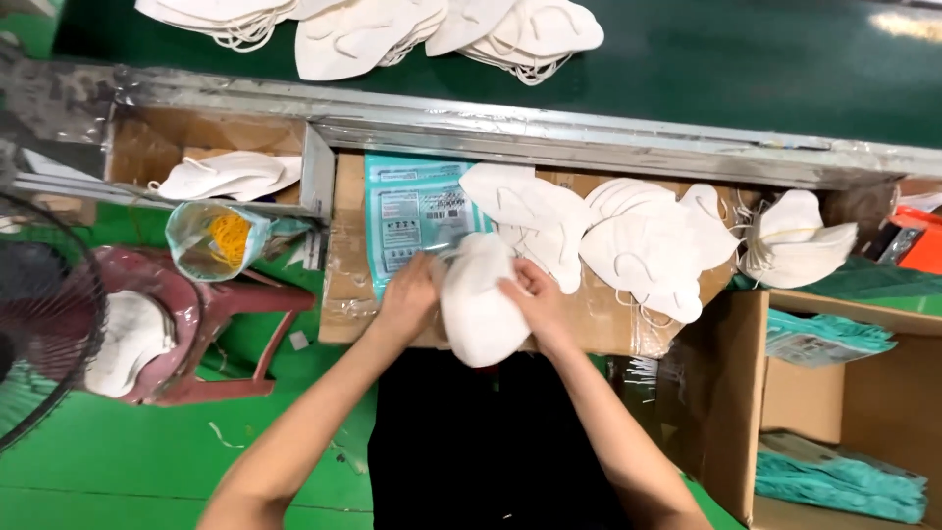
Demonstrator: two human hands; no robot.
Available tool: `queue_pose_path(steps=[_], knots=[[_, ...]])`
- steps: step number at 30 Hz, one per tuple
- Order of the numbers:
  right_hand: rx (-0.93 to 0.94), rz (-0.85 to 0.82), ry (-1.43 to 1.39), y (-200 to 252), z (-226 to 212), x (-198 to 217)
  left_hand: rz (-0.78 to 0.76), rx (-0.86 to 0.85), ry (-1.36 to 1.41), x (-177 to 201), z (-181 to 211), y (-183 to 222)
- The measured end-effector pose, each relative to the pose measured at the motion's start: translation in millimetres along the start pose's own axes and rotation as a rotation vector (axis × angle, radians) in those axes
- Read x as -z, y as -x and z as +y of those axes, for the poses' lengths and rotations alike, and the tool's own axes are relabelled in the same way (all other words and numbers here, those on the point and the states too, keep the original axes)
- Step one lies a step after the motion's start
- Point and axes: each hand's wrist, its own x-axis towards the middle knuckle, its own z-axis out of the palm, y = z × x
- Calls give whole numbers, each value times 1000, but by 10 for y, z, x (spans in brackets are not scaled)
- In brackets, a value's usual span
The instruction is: Manually packing and sorting face masks at a conveyor belt and into sacks.
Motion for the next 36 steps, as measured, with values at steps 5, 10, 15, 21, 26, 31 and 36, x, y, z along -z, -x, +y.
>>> queue_pose_path(steps=[5,10,15,21,26,31,36], knots=[[136,39,10,-122,117,-8,175,24,64,90,257,-231],[-23,-33,-23,44,105,170,143,-2,105,84,427,-162],[505,360,671,325,-422,14,241,-22,141,89,742,-294],[468,344,183,249,-266,312,485,148,449,250,1189,-179],[419,265,278,288,-321,268,416,853,1066,-414,1094,86],[433,301,-105,380,-247,115,430,927,1025,-328,1230,-45],[-125,-38,-363,489,-181,212,490,907,1197,-242,1179,-43]])
